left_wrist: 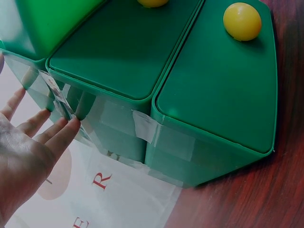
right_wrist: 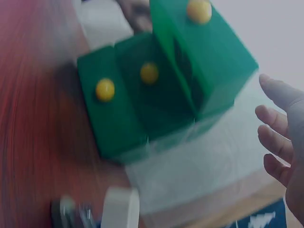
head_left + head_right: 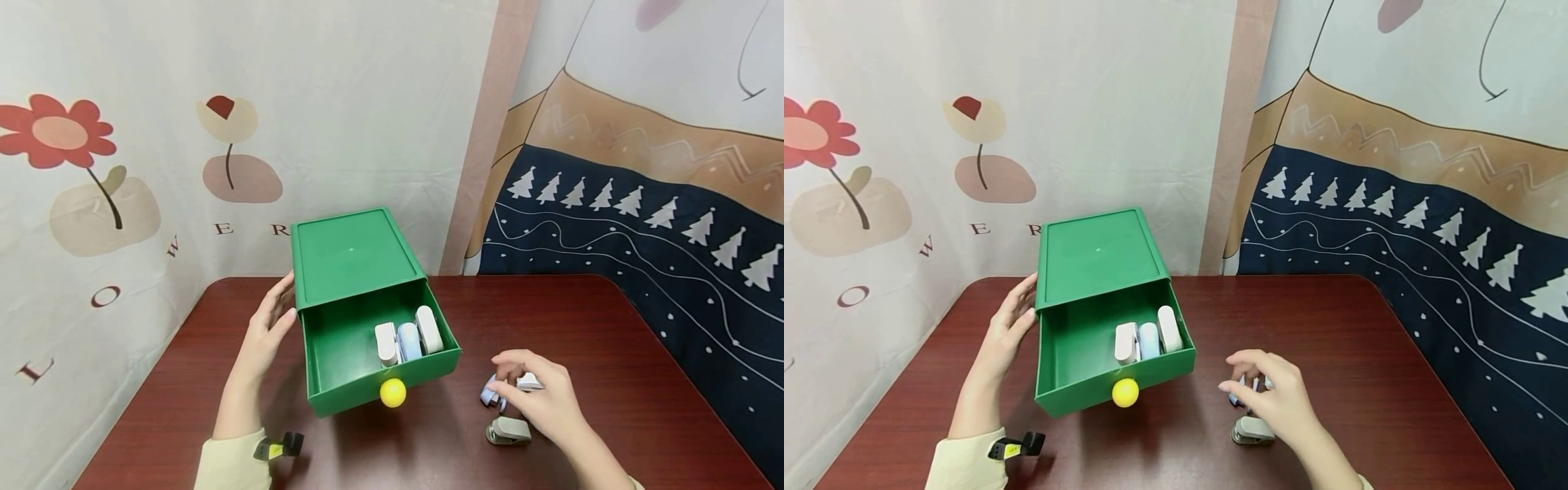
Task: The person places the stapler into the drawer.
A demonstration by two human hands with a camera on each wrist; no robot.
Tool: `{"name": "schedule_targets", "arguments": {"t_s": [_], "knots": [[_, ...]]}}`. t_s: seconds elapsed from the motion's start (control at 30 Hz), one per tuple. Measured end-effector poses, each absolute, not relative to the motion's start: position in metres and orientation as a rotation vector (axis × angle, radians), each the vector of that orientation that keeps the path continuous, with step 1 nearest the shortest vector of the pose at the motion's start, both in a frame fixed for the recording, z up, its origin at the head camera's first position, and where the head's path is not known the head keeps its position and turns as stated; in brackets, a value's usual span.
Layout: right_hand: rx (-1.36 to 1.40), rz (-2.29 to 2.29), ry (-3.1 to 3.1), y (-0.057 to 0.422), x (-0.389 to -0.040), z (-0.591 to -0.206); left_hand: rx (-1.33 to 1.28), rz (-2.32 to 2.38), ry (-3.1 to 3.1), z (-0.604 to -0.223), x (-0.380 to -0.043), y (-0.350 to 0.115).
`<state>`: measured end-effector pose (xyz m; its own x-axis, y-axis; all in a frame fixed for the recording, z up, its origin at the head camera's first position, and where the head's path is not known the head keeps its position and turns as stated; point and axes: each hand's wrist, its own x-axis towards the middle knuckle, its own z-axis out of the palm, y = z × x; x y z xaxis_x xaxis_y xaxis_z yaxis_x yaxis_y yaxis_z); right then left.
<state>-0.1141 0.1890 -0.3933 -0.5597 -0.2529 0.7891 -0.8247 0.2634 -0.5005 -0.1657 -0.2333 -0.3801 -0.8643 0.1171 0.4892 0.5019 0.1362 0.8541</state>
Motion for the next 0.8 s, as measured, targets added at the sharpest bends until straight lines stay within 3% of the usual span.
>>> {"name": "schedule_targets", "arguments": {"t_s": [0.3, 0.8], "knots": [[1.248, 1.415, -1.854, 0.146, -0.109, -0.386, -0.585, -1.800, -2.110, -0.381, -0.167, -0.233], [1.439, 1.593, -1.890, 0.091, -0.112, -0.396, -0.597, -1.778, -2.118, -0.380, -0.167, -0.233]]}}
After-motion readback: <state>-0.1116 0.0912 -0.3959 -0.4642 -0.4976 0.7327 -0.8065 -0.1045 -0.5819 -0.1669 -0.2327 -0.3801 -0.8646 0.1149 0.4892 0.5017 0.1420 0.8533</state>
